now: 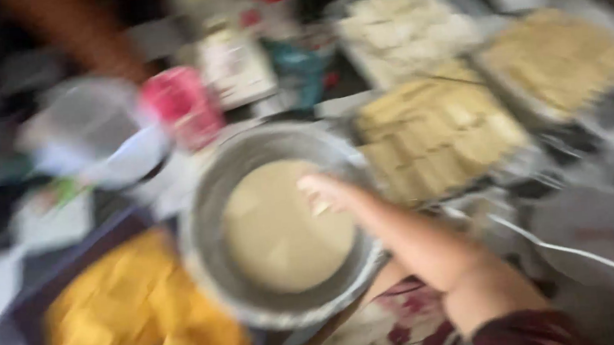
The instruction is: A person is manually coating food rolls by dipping them in batter and then in breading powder before placing them in a storage bin.
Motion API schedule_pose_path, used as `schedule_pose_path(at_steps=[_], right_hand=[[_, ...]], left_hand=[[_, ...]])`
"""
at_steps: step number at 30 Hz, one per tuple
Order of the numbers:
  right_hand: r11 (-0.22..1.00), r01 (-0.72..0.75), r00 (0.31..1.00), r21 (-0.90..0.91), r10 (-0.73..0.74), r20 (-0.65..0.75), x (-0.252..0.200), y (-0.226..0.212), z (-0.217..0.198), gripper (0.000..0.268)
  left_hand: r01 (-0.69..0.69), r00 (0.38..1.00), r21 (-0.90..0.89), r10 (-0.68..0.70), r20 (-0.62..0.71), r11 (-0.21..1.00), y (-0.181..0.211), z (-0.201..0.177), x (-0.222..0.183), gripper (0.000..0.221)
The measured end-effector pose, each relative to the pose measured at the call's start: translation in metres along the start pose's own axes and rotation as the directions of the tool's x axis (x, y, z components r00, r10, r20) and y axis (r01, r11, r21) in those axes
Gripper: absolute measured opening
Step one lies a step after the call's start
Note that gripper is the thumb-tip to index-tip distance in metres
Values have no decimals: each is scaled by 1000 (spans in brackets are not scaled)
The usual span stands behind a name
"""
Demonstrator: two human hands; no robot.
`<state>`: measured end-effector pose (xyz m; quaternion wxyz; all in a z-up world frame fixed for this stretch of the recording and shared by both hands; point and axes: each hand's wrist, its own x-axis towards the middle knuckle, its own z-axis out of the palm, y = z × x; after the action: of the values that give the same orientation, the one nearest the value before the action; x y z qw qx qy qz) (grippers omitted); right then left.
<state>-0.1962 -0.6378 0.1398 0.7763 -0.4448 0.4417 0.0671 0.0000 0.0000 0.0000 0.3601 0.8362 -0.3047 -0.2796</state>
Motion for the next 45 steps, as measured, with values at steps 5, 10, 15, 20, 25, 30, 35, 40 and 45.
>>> schedule_pose_path(at_steps=[5, 10, 15, 20, 25, 30, 35, 40, 45], right_hand=[[959, 275, 888, -66, -227, 399, 63, -1, -38, 28], [924, 333, 815, -187, -182, 551, -116, -50, 101, 73], [524, 633, 760, -569, -284, 584, -162, 21, 219, 53], [-359, 722, 562, -591, -194, 804, -114, 88, 262, 30], [-370, 661, 481, -653, -459, 747, -135, 47, 258, 6], [-178, 563, 489, -807, -716, 499, -148, -17, 161, 14], [42, 413, 359, -910, -925, 120, -116, -65, -38, 9], [301, -19, 412, -954, -867, -281, -54, -22, -223, 15], [403, -332, 635, -853, -573, -518, 40, 28, -313, 38]], left_hand=[[299, 929, -195, -332, -166, 934, 239, -27, -48, 61], [131, 873, -257, -235, -428, 957, 259, -50, -69, 52], [300, 640, -260, -396, -659, 918, 213, -63, -61, 61], [324, 497, -315, -444, -746, 892, 206, -63, -45, 69], [481, 514, 159, -131, -847, 862, 283, -46, -67, 55], [138, 894, 53, -102, -436, 989, 217, 24, -23, 45], [305, 952, 13, -304, -45, 952, 244, 36, -13, 64], [385, 918, 85, -372, -138, 919, 261, 35, -17, 58], [464, 839, 108, -397, -371, 879, 214, 31, -23, 63]])
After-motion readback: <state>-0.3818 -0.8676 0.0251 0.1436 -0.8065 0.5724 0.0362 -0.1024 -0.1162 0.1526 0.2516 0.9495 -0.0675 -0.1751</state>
